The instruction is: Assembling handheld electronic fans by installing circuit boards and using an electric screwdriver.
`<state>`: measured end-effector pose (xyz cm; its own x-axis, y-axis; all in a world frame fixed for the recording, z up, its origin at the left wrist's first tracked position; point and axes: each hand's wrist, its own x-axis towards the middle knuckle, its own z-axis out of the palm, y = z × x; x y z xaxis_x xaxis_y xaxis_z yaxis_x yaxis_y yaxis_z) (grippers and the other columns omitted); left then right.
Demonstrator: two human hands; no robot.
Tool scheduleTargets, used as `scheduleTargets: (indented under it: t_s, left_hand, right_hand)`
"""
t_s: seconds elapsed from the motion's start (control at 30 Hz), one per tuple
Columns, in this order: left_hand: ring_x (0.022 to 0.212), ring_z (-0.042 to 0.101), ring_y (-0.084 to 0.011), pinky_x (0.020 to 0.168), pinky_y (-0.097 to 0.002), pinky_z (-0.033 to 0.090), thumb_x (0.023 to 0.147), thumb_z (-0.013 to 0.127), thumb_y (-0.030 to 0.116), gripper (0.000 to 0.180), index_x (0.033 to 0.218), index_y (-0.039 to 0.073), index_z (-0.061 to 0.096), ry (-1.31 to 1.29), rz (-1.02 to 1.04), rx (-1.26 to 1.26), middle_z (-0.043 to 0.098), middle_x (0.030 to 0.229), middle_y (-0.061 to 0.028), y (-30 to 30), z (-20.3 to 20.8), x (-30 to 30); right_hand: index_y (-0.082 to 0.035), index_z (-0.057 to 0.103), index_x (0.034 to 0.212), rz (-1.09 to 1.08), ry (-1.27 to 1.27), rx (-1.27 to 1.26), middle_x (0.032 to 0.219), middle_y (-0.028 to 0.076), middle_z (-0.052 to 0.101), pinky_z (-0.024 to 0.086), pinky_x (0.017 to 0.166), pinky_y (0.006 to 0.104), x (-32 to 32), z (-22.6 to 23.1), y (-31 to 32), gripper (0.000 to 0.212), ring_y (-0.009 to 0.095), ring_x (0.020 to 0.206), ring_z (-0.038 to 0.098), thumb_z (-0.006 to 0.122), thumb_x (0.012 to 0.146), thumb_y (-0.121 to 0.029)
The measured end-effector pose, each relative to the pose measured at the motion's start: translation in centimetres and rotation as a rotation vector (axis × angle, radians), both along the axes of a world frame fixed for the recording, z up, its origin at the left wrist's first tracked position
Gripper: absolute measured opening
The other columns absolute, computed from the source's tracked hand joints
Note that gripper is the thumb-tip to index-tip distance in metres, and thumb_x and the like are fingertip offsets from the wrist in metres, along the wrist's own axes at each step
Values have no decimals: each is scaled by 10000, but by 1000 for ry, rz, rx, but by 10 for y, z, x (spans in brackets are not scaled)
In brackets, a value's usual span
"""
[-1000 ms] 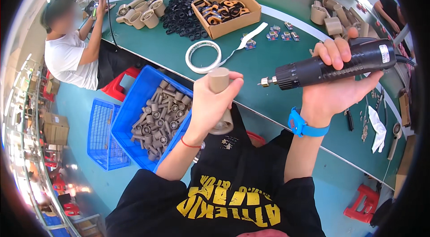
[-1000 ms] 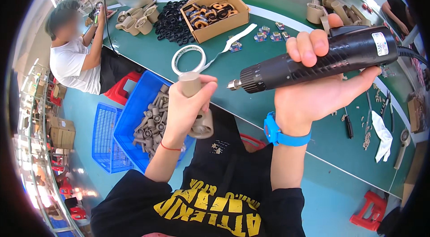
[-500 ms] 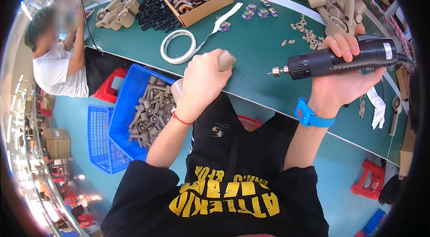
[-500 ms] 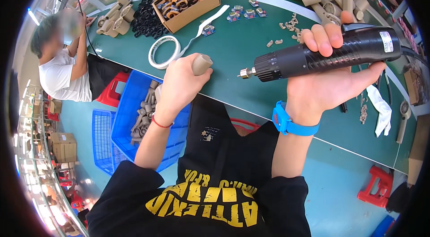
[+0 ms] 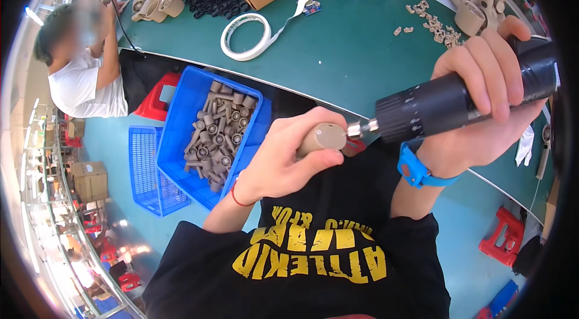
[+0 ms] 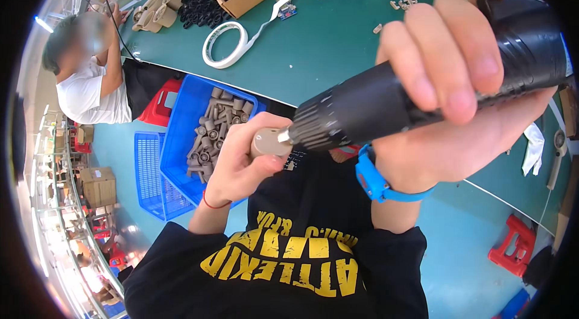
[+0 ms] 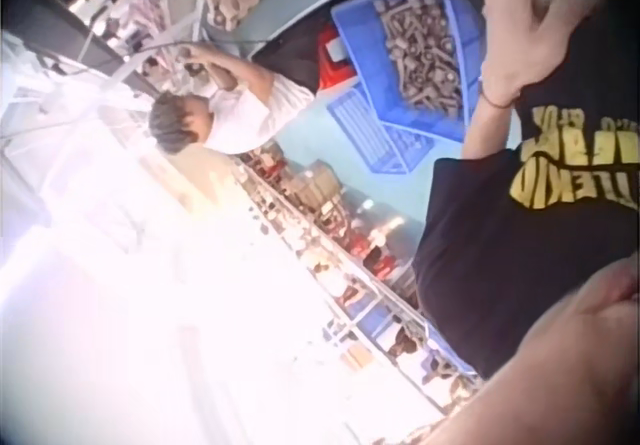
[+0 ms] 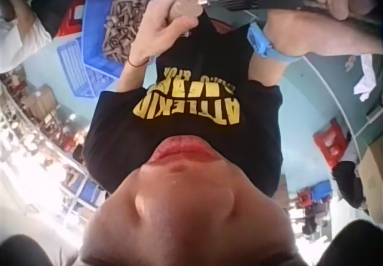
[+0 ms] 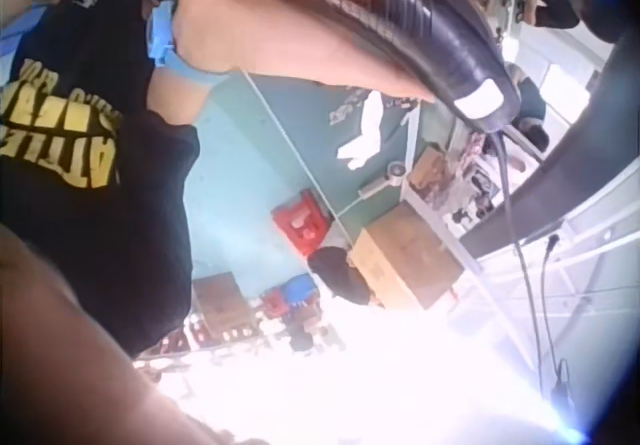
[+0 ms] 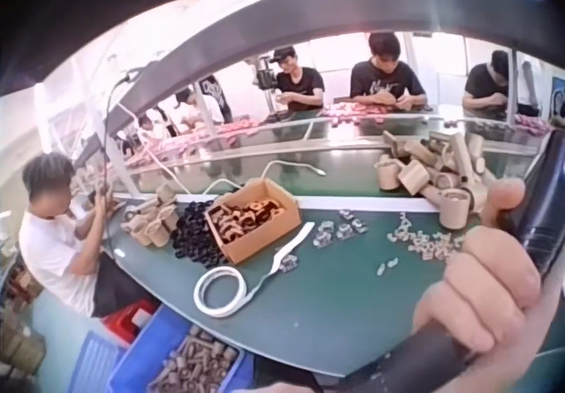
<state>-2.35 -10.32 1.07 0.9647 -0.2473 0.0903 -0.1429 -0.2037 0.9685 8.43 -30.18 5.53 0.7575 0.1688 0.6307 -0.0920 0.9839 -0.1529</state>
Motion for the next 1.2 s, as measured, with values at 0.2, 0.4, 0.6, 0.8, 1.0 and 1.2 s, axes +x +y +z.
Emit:
scheduleTargets:
  t_s: [0.2,0.4,0.6,0.8,1.0,1.2]
  left_hand:
    - [704,665,-253,631,-289,495,805,763,213,318,1024,46,604,-87,-52,114,669,810,-94,-5,4,-3]
    - [679,658,-266,597,-294,488,807,764,239,282,957,50,620,-81,-33,144,660,767,-96,-9,4,-5]
    - [592,608,-296,526,-336,441,819,754,273,284,904,48,602,-60,-41,228,599,673,-125,-13,2,-4]
    - [566,594,-302,499,-343,420,824,747,313,305,881,53,600,-83,-19,257,579,641,-122,-12,-1,-3]
    - [529,572,-299,480,-344,403,822,748,321,309,868,53,602,-110,-17,243,555,608,-116,-14,-3,-1]
    - [519,568,-296,475,-343,401,816,753,315,304,874,53,610,-119,-8,241,538,586,-115,-12,-5,0]
  right_hand:
    - [-21,431,1116,-16,128,-20,672,27,522,474,559,257,-17,4,7,440,124,543,548,441,967,-435]
    - [-44,428,1045,-61,117,-44,679,27,519,467,539,251,-24,2,15,469,126,533,542,426,964,-506]
    - [-60,418,993,-59,-2,-138,691,24,522,460,522,242,-17,-2,3,491,123,526,535,444,954,-549]
    - [-66,416,977,-49,55,-76,691,22,523,458,520,241,-17,-5,5,451,120,528,536,478,956,-513]
    - [-64,425,971,-117,100,-51,686,21,525,459,524,234,-20,-2,5,439,115,530,542,501,954,-495]
    - [-61,436,962,-91,59,-34,676,16,532,463,528,233,-19,-5,12,468,112,522,547,489,952,-526]
